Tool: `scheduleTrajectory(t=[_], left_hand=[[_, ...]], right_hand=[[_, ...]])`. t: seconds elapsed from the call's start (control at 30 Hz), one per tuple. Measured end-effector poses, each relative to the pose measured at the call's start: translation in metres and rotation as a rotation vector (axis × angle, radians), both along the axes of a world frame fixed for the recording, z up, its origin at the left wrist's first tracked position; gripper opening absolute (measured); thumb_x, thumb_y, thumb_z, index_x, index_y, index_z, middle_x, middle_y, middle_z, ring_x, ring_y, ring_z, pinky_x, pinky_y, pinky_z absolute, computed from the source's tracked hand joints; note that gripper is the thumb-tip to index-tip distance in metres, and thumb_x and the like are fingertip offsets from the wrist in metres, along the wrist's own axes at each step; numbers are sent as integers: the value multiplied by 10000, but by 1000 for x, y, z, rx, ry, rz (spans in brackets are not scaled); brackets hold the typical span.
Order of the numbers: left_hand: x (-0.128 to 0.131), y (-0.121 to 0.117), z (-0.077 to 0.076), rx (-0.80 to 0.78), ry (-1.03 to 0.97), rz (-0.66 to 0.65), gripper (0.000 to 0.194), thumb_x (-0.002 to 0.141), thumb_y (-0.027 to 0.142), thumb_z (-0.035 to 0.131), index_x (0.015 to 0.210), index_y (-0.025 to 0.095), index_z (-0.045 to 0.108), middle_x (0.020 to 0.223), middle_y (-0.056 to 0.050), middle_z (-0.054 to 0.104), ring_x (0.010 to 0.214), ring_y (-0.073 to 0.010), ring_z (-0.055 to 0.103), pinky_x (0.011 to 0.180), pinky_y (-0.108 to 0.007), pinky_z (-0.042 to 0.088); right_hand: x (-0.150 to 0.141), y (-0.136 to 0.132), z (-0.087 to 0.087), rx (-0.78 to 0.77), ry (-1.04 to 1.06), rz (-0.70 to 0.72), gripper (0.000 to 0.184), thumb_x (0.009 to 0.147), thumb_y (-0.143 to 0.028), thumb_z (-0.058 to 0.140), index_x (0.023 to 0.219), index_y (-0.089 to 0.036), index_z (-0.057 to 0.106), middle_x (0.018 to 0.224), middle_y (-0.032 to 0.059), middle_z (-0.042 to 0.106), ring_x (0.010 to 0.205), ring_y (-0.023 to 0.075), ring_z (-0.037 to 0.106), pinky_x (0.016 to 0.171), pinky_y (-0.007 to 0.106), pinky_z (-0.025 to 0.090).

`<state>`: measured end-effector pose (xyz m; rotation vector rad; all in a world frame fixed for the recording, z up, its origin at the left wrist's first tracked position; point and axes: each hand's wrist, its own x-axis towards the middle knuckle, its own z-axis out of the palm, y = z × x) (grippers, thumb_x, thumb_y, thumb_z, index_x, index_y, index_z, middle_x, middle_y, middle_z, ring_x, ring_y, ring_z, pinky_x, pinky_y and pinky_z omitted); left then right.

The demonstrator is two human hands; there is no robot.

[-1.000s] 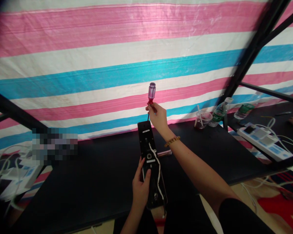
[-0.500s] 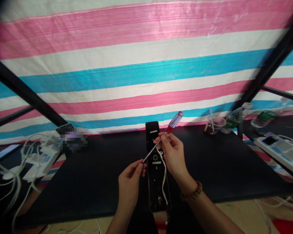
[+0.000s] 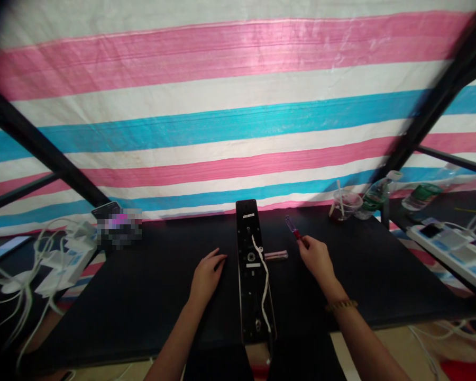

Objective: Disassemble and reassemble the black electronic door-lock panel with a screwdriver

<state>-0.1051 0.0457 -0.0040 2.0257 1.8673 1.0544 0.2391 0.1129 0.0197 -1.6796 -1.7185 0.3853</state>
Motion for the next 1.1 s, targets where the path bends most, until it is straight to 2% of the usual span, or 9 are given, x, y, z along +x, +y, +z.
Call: scheduleTrajectory(t=[0.13, 0.27, 0.37, 0.47, 0.57, 0.67, 0.77, 0.93, 1.1], left_hand=[[-6, -2, -6, -20, 52, 12, 275, 910, 241, 512, 1025, 252, 761, 1104, -59, 759, 1114, -256, 687, 980, -433, 535], [-13, -5, -8, -41, 44, 125, 280, 905, 280, 523, 1048, 227, 758, 1177, -86, 733, 1120, -281, 683, 988, -465, 526], [-20, -6, -9, -59, -17, 155, 266, 878, 311, 564, 1040, 232, 759, 1206, -87, 722, 1103, -288, 691, 987, -474, 530], [-23, -14, -8, -33, -112, 171, 285, 850, 332, 602, 1077, 232, 742, 1213, -78, 720, 1119, -279, 684, 1013, -462, 519], [-18, -32, -6, 6, -186, 295, 346, 851, 367, 606, 1138, 204, 712, 1194, -97, 725, 1111, -282, 684, 1017, -467, 513], [2, -54, -2, 32, -228, 378, 354, 863, 419, 599, 1116, 197, 709, 1133, -107, 738, 1064, -283, 691, 989, -472, 524], [32, -71, 0, 31, -265, 256, 330, 869, 410, 603, 1089, 192, 716, 1143, -112, 730, 1084, -275, 679, 1009, -463, 514], [62, -81, -3, -71, -309, 107, 335, 932, 364, 510, 1142, 203, 715, 1191, -111, 718, 1138, -266, 660, 1018, -472, 508], [64, -79, -6, -124, -298, 80, 357, 948, 363, 473, 1169, 217, 711, 1207, -114, 708, 1157, -280, 639, 1025, -503, 485]], right_hand=[[3, 2, -30, -72, -165, 19, 231, 880, -295, 487, 849, -194, 692, 806, 100, 713, 710, 240, 673, 668, 329, 455], [-2, 3, -32, -44, -246, 16, 228, 894, -232, 483, 938, -147, 689, 922, 126, 676, 823, 231, 662, 789, 330, 475], [-10, 3, -20, -29, -252, 10, 228, 901, -211, 492, 957, -134, 700, 952, 138, 654, 853, 231, 647, 839, 342, 481], [-29, 5, 0, 92, -128, 42, 225, 907, -228, 519, 997, -139, 705, 973, 138, 656, 883, 244, 643, 863, 372, 502], [-62, 12, 20, 197, 73, 235, 253, 920, -288, 555, 1085, -164, 702, 1036, 122, 665, 880, 231, 656, 846, 382, 544], [-98, 26, 30, 292, 138, 449, 347, 896, -296, 629, 1234, -232, 669, 1265, 123, 620, 1169, 263, 600, 1028, 436, 493], [-122, 42, 27, 341, 141, 551, 344, 856, -236, 690, 1199, -261, 704, 1424, 115, 548, 1337, 287, 496, 1139, 502, 394], [-131, 45, 25, 384, 195, 608, 155, 869, -176, 667, 962, -240, 772, 1262, 87, 691, 1376, 298, 478, 1146, 556, 375], [-126, 20, 58, 424, 287, 668, 164, 931, -199, 588, 954, -238, 746, 1338, 71, 646, 1432, 267, 399, 1136, 483, 425]])
